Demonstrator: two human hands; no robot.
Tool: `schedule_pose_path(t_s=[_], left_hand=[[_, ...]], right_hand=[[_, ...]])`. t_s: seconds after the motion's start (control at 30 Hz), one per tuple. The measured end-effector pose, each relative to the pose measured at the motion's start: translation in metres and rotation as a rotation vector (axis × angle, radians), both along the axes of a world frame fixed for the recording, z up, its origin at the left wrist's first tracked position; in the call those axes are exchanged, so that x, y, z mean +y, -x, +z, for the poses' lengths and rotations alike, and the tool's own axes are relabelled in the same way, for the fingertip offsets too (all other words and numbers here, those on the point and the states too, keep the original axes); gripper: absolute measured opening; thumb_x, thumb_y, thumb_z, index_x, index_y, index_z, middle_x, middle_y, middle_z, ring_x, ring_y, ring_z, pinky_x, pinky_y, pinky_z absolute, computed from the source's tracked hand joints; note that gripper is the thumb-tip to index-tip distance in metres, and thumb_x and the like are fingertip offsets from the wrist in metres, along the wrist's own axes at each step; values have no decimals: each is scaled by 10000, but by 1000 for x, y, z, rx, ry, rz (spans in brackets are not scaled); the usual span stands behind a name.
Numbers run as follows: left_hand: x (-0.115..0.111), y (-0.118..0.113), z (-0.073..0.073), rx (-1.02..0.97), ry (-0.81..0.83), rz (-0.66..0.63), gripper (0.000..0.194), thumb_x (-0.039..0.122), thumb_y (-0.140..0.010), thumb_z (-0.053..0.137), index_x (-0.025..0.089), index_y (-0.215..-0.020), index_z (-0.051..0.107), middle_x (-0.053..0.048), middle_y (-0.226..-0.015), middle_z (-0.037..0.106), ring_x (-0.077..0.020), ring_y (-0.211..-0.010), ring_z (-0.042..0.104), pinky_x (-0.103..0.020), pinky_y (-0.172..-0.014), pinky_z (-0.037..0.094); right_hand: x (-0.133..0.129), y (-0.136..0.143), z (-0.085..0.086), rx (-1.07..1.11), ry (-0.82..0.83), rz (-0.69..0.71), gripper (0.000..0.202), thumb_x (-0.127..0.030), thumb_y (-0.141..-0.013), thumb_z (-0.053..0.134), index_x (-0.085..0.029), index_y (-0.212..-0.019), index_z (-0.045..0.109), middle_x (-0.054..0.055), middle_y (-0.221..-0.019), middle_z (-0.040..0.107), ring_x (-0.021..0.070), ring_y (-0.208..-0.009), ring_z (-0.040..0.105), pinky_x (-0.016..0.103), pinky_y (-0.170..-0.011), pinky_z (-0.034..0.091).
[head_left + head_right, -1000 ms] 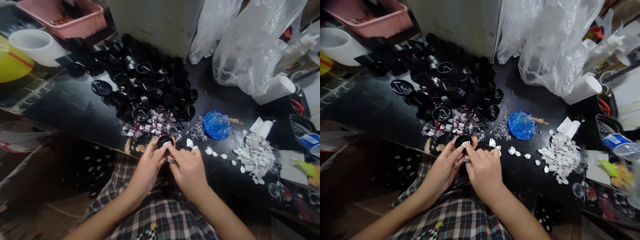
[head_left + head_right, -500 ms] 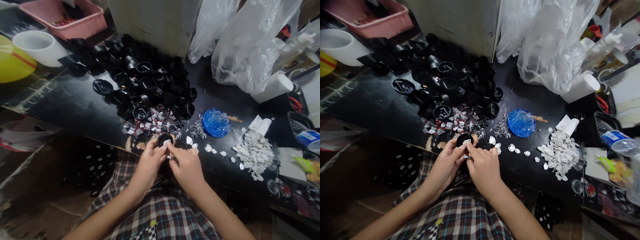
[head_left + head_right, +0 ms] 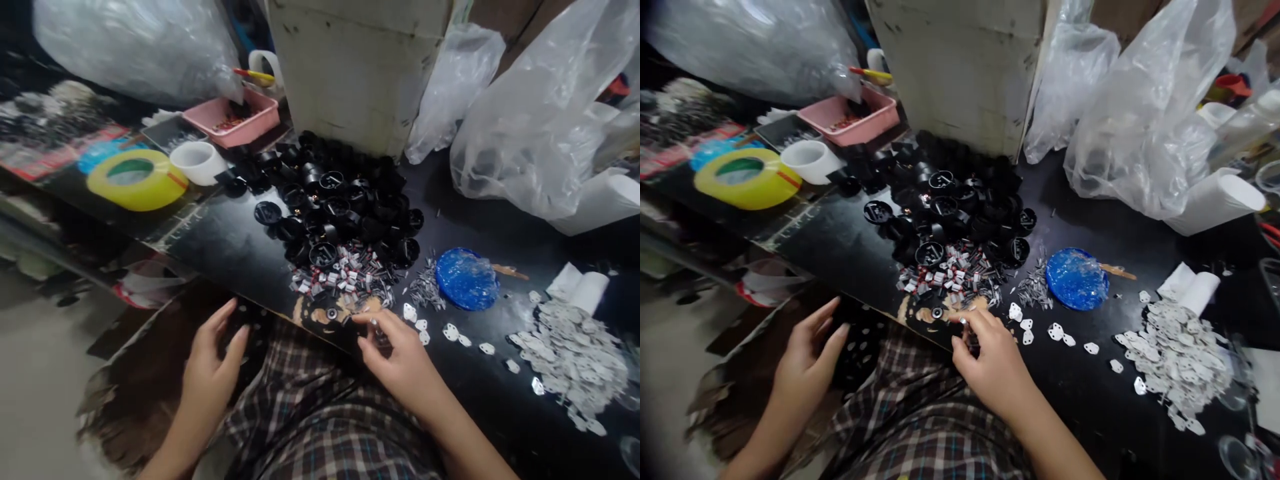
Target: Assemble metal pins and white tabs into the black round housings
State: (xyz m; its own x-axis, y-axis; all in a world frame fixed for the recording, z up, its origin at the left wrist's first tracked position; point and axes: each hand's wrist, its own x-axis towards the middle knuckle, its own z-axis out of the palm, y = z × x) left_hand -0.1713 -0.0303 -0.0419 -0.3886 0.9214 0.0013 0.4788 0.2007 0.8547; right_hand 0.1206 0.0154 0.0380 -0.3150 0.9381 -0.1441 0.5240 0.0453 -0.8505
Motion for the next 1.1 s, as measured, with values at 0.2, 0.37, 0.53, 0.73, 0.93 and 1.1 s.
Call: schedule_pose_path(t_s=[0.2,0.37,0.53,0.73,0.93,1.1], left_hand=[[113,-42,19,241,-202,-260,217,323,-878,603,219,-1064,643,-95,-1200,638,-275,-1175,576,-473,-1065,419],[120,-48,21,213,-287,-166,77,280,-880,600,206,-889,619,-101,-1117,612,-265,-1148,568,-460,-1041,431],[57,-87,42,85,-353,-262,94,223,-812,687,273,-890,667,-45,-1148,625,-267,-1153,567,-438,-1078,398],[29,-120,34,-225,-109,-417,477,258,-803,708,352,-1260,610,-45,-1361,601,-303,-1280,521,-489,-1139,326],[46,-106,29,-564,178,-299,283,417,-809,688,279,-1055,677,-60,-1108,727,-286,-1049,678,-407,-943,525],[49,-106,30,-949,316,-153,386,446,-763,744,219,-1024,571,-39,-841,738,-202,-646,708,-325,-622,580]], right_hand=[[-4,5,3,29,12,57,290,-133,-893,433,-240,-1121,578,51,-1048,593,184,-990,576,341,-893,452],[-12,0,-1,28,96,-9,259,-158,-896,459,-234,-1096,606,34,-1019,632,170,-959,600,313,-873,452],[-2,11,-3,195,170,-114,292,-366,-872,593,-226,-1129,585,-10,-863,619,140,-750,583,269,-706,460],[7,12,3,64,63,-180,129,-266,-849,580,-223,-966,613,-13,-839,653,141,-752,594,263,-701,455],[29,12,0,-180,-87,-70,137,-327,-921,595,-237,-993,669,-2,-969,724,164,-900,644,319,-839,393],[60,16,-16,-687,-266,-59,182,-344,-930,588,-183,-994,640,66,-978,711,241,-933,644,386,-823,310]])
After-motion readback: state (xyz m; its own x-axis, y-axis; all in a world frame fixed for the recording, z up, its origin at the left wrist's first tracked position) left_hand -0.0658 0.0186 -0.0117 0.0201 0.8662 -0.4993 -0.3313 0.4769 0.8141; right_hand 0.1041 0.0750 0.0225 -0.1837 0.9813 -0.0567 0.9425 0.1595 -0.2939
